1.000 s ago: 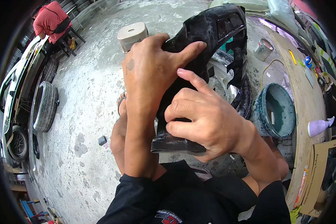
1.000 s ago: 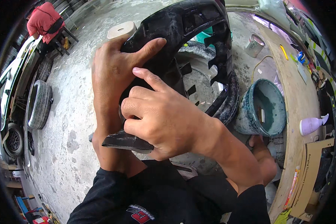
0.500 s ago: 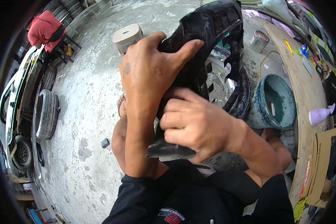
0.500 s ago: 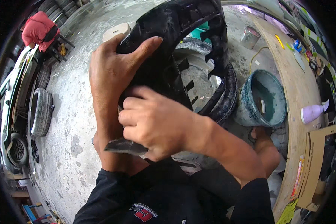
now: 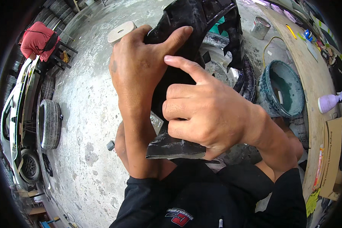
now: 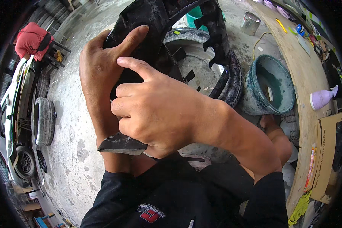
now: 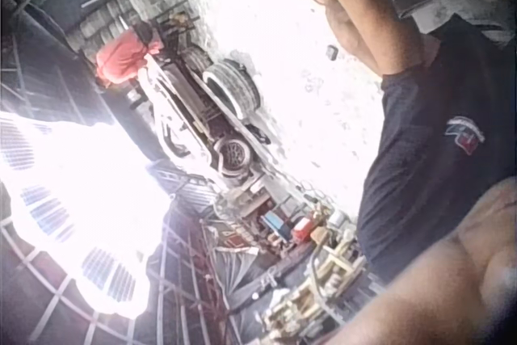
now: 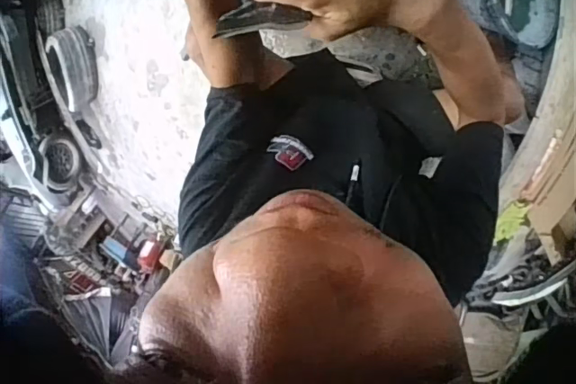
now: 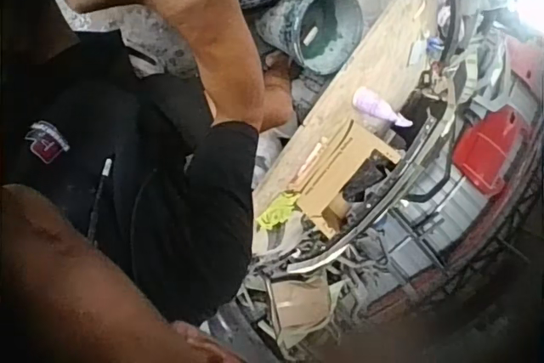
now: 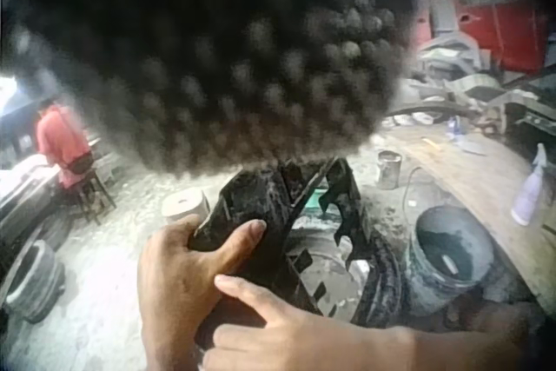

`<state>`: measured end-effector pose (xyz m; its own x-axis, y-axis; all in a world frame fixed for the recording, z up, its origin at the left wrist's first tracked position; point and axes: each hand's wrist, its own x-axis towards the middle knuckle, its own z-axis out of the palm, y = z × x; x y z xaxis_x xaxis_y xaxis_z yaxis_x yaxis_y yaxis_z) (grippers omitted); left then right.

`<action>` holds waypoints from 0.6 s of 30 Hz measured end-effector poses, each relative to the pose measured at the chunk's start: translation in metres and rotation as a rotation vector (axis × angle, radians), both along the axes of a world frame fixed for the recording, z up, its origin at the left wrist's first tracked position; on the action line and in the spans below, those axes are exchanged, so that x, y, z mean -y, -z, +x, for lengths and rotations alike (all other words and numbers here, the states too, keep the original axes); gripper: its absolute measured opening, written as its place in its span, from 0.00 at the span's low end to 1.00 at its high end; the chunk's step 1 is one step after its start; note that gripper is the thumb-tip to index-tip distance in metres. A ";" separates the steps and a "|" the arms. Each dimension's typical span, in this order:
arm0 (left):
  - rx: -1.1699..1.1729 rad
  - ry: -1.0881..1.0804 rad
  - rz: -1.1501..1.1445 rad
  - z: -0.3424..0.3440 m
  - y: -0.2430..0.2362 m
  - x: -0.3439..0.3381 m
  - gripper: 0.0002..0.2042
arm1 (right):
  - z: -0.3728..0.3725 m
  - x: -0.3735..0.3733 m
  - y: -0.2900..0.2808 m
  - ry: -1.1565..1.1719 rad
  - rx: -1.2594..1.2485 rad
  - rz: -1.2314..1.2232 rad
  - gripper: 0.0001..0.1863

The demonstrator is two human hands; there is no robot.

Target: Sand a black plastic car part with a sanding block and water.

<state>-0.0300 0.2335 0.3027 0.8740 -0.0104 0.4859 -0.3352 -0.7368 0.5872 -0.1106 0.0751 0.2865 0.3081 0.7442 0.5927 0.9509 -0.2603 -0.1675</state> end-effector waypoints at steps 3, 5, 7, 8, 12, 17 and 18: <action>-0.010 -0.003 0.030 -0.002 -0.002 -0.001 0.37 | 0.004 -0.002 0.002 -0.020 -0.005 0.002 0.14; 0.002 -0.010 0.031 -0.004 -0.003 0.000 0.37 | 0.005 -0.005 0.004 -0.051 -0.026 0.040 0.15; -0.006 -0.019 -0.011 -0.005 -0.003 0.003 0.37 | 0.004 -0.011 0.006 -0.052 -0.063 0.150 0.15; 0.080 -0.031 0.035 -0.006 -0.003 0.004 0.37 | 0.002 -0.014 0.007 -0.162 -0.126 0.069 0.15; 0.137 -0.020 0.095 -0.008 -0.004 0.008 0.36 | -0.007 -0.014 0.004 -0.085 -0.055 -0.053 0.17; -0.006 -0.011 0.009 -0.006 -0.007 0.004 0.35 | -0.010 0.004 -0.004 0.077 0.103 0.041 0.15; -0.015 -0.005 -0.008 -0.006 -0.006 0.004 0.36 | -0.008 0.006 -0.005 0.055 0.072 0.009 0.15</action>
